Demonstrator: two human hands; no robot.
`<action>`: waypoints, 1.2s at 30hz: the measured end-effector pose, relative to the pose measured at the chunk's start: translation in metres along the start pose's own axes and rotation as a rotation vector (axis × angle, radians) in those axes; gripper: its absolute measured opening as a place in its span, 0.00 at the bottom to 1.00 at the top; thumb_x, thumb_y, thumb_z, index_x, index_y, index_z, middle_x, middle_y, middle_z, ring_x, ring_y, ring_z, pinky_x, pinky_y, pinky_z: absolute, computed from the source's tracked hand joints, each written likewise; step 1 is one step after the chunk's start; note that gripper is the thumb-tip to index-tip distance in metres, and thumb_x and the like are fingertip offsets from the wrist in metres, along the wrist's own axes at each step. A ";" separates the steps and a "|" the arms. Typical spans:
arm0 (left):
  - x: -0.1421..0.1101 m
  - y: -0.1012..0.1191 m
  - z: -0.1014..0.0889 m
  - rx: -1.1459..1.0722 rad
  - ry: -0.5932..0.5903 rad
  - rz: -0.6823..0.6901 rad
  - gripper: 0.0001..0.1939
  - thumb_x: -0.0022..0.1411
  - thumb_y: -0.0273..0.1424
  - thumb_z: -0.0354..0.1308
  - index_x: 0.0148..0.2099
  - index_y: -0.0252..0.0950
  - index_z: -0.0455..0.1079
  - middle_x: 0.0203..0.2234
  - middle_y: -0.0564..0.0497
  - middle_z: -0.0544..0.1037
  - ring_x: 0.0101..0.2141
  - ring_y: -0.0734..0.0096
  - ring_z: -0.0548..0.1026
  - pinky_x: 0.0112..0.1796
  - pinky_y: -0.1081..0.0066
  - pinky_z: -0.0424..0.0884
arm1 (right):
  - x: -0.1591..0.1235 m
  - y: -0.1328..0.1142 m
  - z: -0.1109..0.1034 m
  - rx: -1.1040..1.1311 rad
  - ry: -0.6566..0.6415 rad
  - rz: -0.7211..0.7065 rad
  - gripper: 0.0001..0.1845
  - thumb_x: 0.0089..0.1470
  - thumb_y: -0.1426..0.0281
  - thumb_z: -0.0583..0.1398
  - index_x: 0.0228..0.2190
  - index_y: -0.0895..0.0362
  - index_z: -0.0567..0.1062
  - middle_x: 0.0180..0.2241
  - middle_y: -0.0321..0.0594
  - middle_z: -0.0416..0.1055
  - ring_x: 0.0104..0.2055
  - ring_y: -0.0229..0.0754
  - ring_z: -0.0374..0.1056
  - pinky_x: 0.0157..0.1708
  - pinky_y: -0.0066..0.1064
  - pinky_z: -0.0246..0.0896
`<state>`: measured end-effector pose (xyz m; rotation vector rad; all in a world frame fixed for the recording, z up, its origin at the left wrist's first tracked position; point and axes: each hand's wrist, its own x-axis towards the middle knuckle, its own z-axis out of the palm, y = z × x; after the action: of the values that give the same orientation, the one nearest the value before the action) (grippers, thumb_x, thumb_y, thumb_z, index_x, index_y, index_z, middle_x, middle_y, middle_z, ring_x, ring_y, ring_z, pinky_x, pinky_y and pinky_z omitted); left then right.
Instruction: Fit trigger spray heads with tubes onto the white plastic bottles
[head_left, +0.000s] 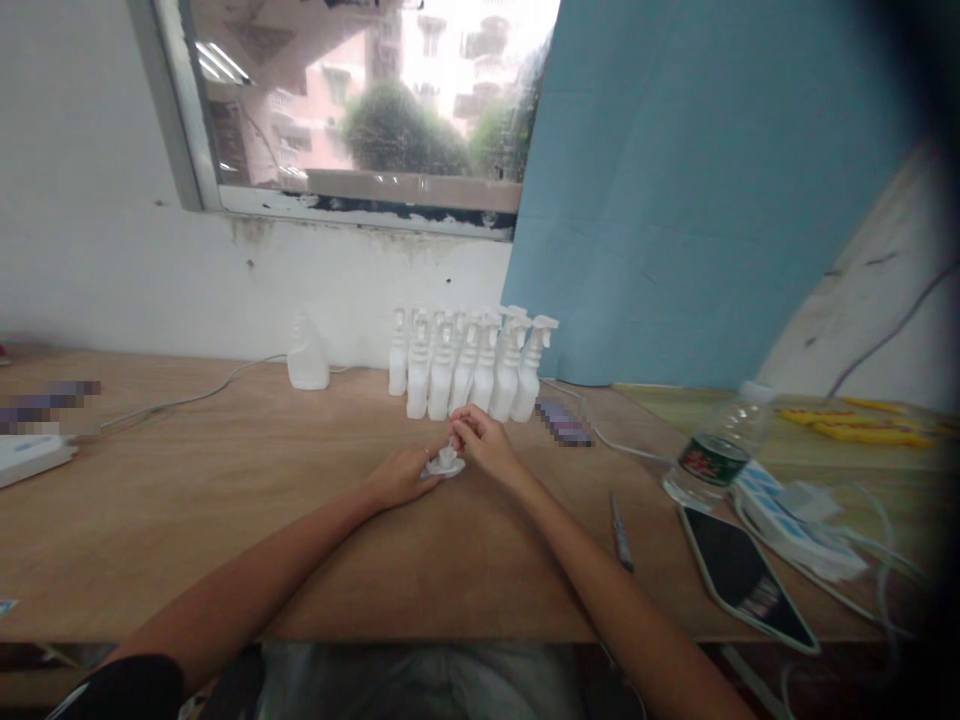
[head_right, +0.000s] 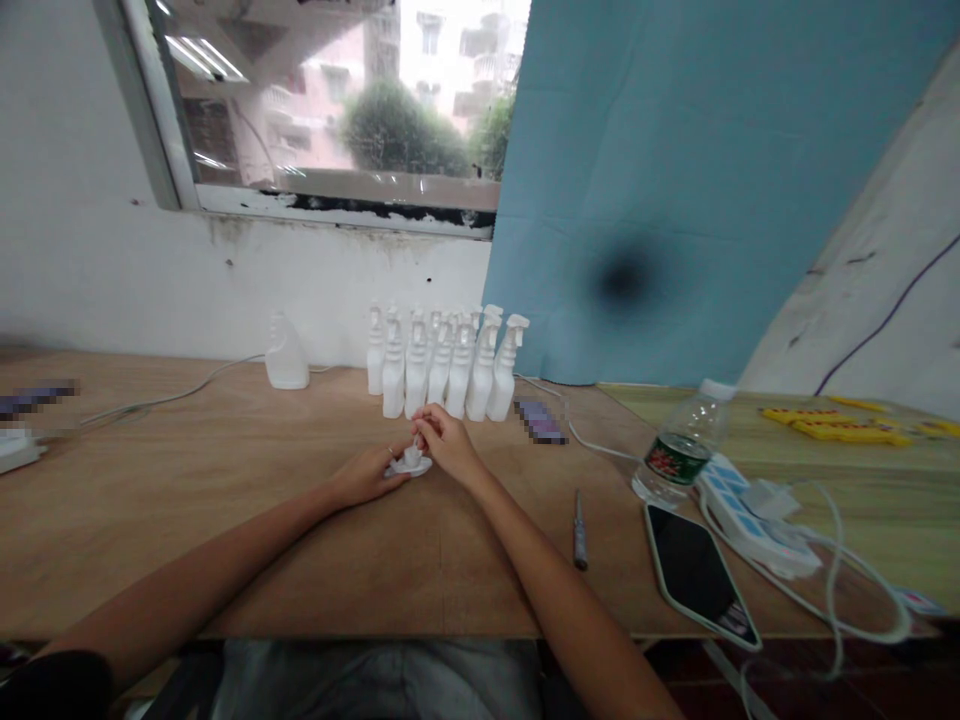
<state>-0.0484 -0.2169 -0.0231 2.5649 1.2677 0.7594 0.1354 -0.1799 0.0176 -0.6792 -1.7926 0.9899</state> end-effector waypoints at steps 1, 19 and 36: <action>0.000 0.000 0.000 -0.003 -0.004 0.000 0.29 0.61 0.37 0.54 0.63 0.42 0.55 0.45 0.46 0.75 0.41 0.60 0.74 0.43 0.65 0.68 | 0.000 0.000 -0.001 -0.004 -0.005 0.003 0.11 0.55 0.61 0.57 0.35 0.55 0.68 0.23 0.31 0.68 0.21 0.33 0.63 0.22 0.25 0.60; 0.000 -0.002 0.001 0.027 -0.021 -0.012 0.29 0.62 0.39 0.53 0.64 0.42 0.53 0.44 0.47 0.75 0.41 0.61 0.74 0.42 0.66 0.69 | -0.004 0.013 -0.012 -0.301 -0.095 -0.002 0.07 0.53 0.67 0.58 0.27 0.58 0.71 0.22 0.34 0.68 0.26 0.36 0.66 0.27 0.26 0.59; 0.002 -0.009 0.011 0.006 0.020 -0.006 0.27 0.62 0.38 0.54 0.61 0.38 0.58 0.45 0.45 0.75 0.43 0.59 0.73 0.44 0.65 0.68 | -0.002 0.011 -0.006 -0.532 -0.149 -0.037 0.08 0.54 0.73 0.56 0.24 0.57 0.66 0.21 0.34 0.67 0.25 0.36 0.63 0.26 0.25 0.54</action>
<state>-0.0474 -0.2090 -0.0354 2.5636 1.2852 0.7835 0.1418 -0.1735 0.0086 -0.9073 -2.2184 0.5441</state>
